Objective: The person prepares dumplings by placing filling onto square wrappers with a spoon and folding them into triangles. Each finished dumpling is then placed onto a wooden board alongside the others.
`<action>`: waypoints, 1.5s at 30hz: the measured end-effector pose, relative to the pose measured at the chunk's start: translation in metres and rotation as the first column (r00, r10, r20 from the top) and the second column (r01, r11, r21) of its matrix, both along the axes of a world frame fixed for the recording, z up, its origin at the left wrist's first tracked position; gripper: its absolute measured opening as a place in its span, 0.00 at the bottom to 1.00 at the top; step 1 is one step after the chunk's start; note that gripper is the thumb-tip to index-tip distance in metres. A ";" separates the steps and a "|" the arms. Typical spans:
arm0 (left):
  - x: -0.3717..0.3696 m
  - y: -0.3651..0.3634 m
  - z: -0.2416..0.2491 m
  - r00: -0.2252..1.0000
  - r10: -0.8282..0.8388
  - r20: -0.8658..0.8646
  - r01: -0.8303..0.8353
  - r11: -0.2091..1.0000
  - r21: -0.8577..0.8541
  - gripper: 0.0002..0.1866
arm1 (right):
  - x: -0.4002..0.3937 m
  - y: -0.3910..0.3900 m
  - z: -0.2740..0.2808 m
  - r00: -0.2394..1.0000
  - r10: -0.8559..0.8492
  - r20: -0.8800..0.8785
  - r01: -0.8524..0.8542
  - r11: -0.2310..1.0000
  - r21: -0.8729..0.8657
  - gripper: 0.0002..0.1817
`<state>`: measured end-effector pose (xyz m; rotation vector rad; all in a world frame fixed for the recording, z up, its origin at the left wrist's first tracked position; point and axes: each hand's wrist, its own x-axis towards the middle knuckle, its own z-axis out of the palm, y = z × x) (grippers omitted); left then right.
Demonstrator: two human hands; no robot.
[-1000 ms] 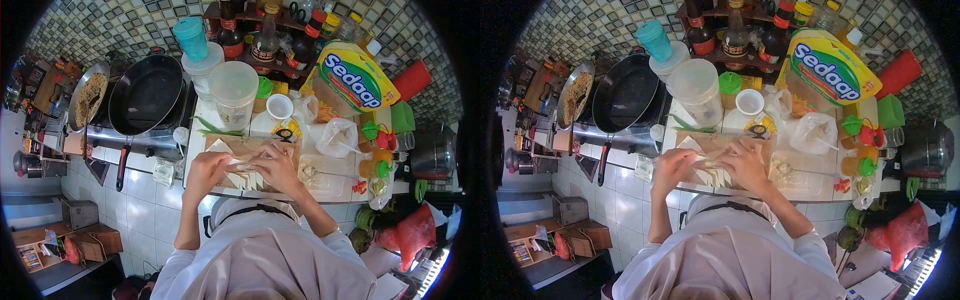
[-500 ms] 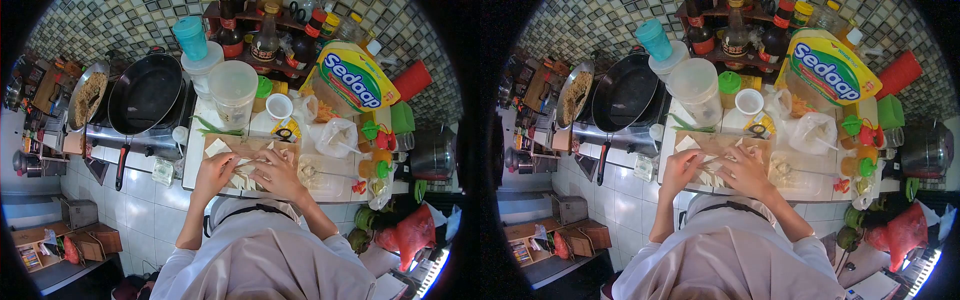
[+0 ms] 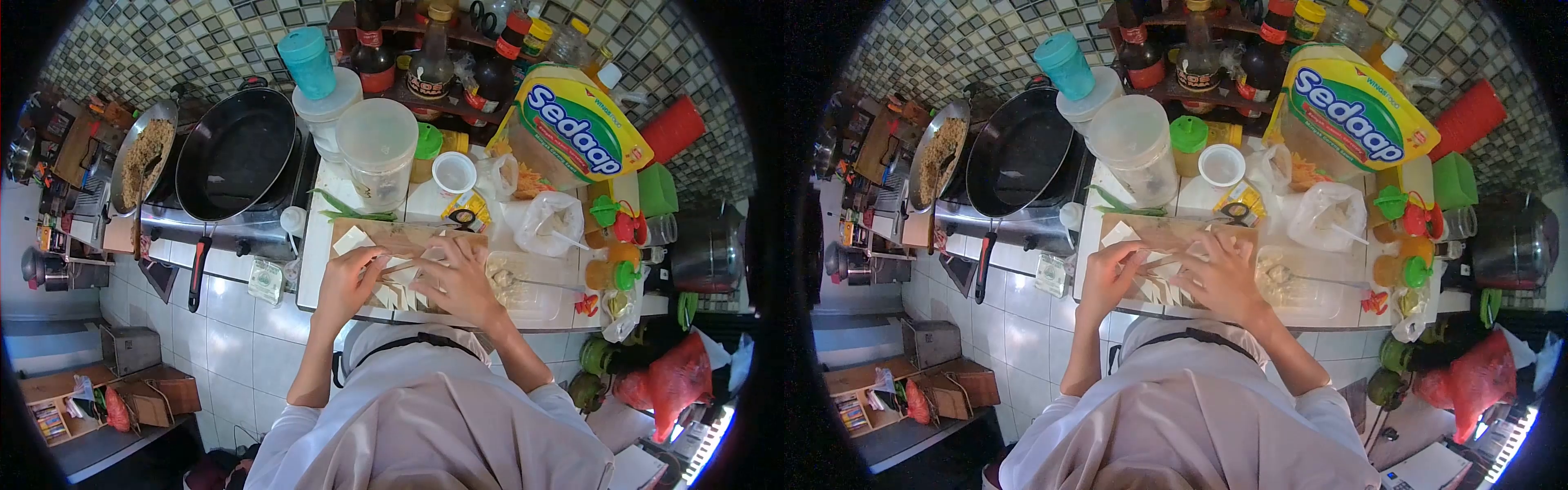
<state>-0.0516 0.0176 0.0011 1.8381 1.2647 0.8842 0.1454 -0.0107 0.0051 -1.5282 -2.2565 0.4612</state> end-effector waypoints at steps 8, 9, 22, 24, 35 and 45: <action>0.000 0.001 0.003 1.000 -0.003 0.003 0.003 1.000 0.008 0.08 | -0.001 -0.007 -0.006 0.992 0.058 0.109 -0.069 0.992 0.105 0.20; 0.000 0.000 0.003 1.000 0.000 -0.012 0.000 1.000 -0.010 0.08 | -0.001 -0.007 -0.006 0.992 0.059 0.108 -0.071 0.992 0.105 0.20; -0.001 -0.002 0.003 1.000 0.001 0.014 -0.001 1.000 0.030 0.07 | -0.015 -0.004 -0.001 0.991 0.115 0.074 -0.123 0.986 0.113 0.23; -0.002 -0.002 0.001 1.000 0.004 -0.008 -0.004 0.999 0.036 0.07 | -0.012 -0.003 0.001 0.995 0.096 0.039 -0.100 0.989 0.110 0.22; 0.010 -0.004 0.008 0.990 -0.103 0.096 0.106 0.994 -0.020 0.07 | -0.012 0.006 0.006 0.961 -0.067 -0.270 0.041 0.994 -0.103 0.13; 0.014 -0.010 0.002 0.913 -0.033 0.406 0.150 0.954 -0.258 0.16 | -0.012 0.006 0.002 0.770 -0.185 -0.610 0.077 0.977 -0.199 0.08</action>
